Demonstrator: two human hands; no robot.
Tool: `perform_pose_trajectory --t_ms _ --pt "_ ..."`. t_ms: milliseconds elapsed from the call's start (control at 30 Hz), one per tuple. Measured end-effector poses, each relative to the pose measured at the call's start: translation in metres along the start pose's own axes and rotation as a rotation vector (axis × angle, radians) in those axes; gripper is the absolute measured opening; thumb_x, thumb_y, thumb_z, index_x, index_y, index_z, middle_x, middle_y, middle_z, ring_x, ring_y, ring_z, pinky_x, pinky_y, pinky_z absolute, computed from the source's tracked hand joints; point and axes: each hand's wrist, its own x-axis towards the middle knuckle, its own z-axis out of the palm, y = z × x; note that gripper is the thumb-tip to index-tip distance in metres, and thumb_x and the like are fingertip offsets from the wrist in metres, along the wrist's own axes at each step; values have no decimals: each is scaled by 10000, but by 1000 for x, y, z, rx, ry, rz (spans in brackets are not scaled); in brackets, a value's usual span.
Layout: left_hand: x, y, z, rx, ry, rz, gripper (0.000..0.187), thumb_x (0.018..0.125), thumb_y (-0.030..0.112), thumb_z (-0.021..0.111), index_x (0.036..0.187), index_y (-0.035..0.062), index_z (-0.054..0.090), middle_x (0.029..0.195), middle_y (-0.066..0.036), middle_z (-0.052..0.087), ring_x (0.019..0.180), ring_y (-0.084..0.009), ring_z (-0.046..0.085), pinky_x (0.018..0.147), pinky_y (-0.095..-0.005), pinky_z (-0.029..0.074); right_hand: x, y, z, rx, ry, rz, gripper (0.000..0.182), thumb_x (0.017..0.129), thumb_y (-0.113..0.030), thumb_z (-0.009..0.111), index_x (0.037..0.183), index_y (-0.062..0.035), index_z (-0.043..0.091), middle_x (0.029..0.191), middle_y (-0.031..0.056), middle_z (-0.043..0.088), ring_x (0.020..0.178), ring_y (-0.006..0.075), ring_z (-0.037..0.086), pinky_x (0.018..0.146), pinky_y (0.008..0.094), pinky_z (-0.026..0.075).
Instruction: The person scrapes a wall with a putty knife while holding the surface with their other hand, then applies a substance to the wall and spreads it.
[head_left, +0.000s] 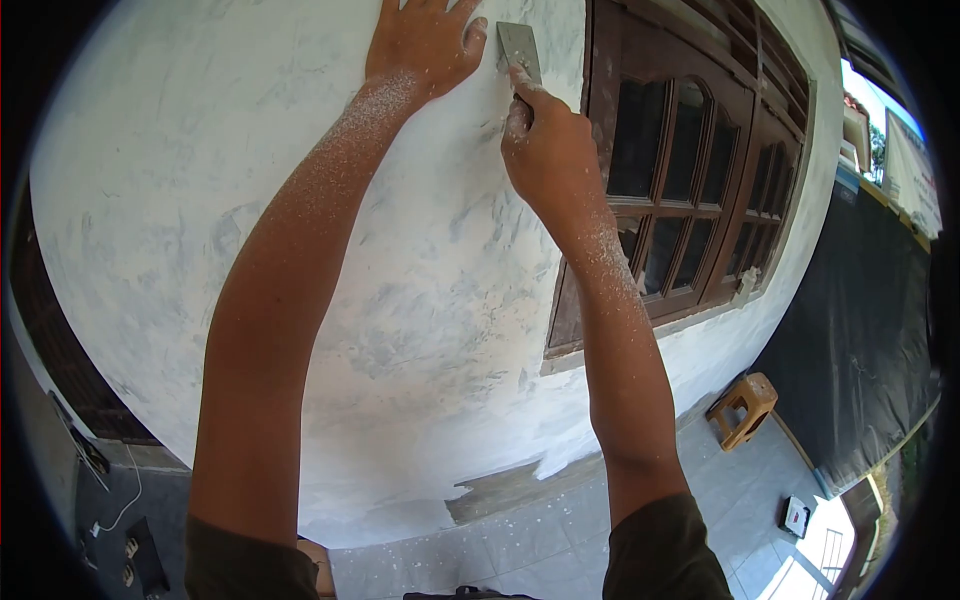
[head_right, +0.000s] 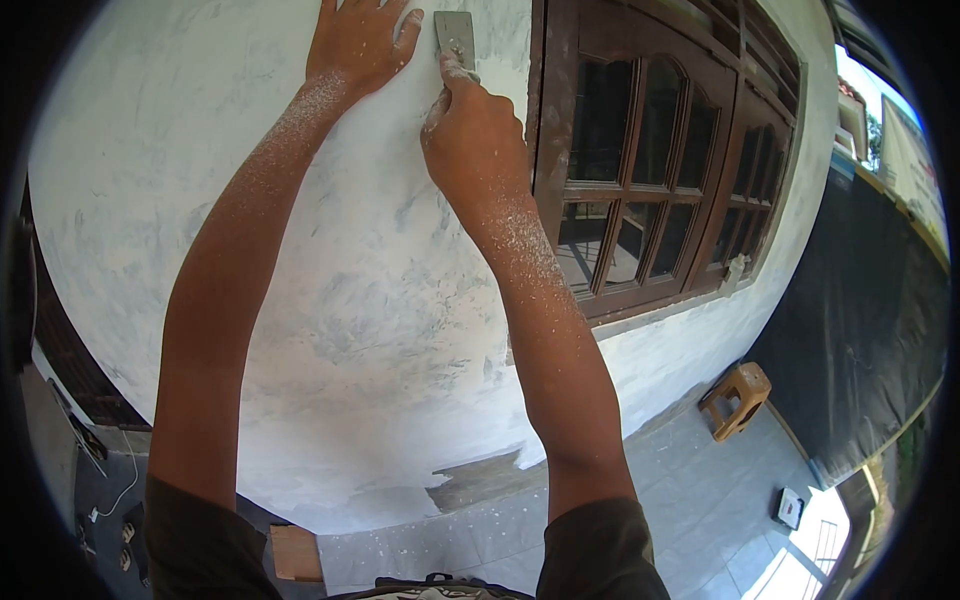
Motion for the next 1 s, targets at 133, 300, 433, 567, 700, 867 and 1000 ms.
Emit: perform_pose_trajectory --t_ms 133,300,433,567,700,867,1000 --pt "-2 0 2 7 5 1 597 1007 331 459 1547 88 379 1649 -197 240 1548 -310 170 1251 -532 113 -29 6 11 -29 -72 37 375 1029 -139 490 1373 -58 613 996 278 718 890 379 737 853 441 568" --pt "-1 2 -1 6 -13 -12 608 1003 339 465 1550 90 376 1649 -193 246 1548 -312 173 1254 -531 102 2 0 11 4 46 -27 372 1028 -139 487 1368 -60 617 982 264 722 881 394 730 848 461 564" --pt "-2 1 1 0 5 -3 613 999 341 468 1550 89 377 1650 -190 246 1548 -314 175 1254 -533 99 -22 0 10 -17 27 -5 369 1026 -135 494 1365 -61 619 962 253 726 867 397 728 849 463 564" --pt "-8 4 4 14 34 5 612 994 337 476 1545 88 386 1651 -190 244 1547 -317 182 1254 -536 106 -54 2 9 21 -109 129 367 1025 -125 503 1367 -62 620 959 256 725 848 368 738 845 454 566" --pt "-7 6 1 11 12 -18 607 998 338 470 1547 94 385 1656 -184 235 1548 -313 179 1256 -534 104 -25 5 14 116 5 0 378 1003 -126 513 1354 -25 611 872 261 716 822 430 722 742 502 593" --pt "-8 5 2 44 17 -12 606 998 331 467 1550 97 380 1659 -174 234 1549 -308 177 1259 -526 105 -26 0 10 105 -22 56 377 1032 -132 506 1388 -57 603 947 265 727 804 350 744 823 445 568" --pt "-12 8 -1 27 1 -22 606 999 323 466 1554 99 371 1659 -168 235 1548 -303 179 1261 -524 100 -51 4 10 110 -156 151 372 1036 -144 503 1380 -51 608 956 260 729 803 352 743 823 450 569"
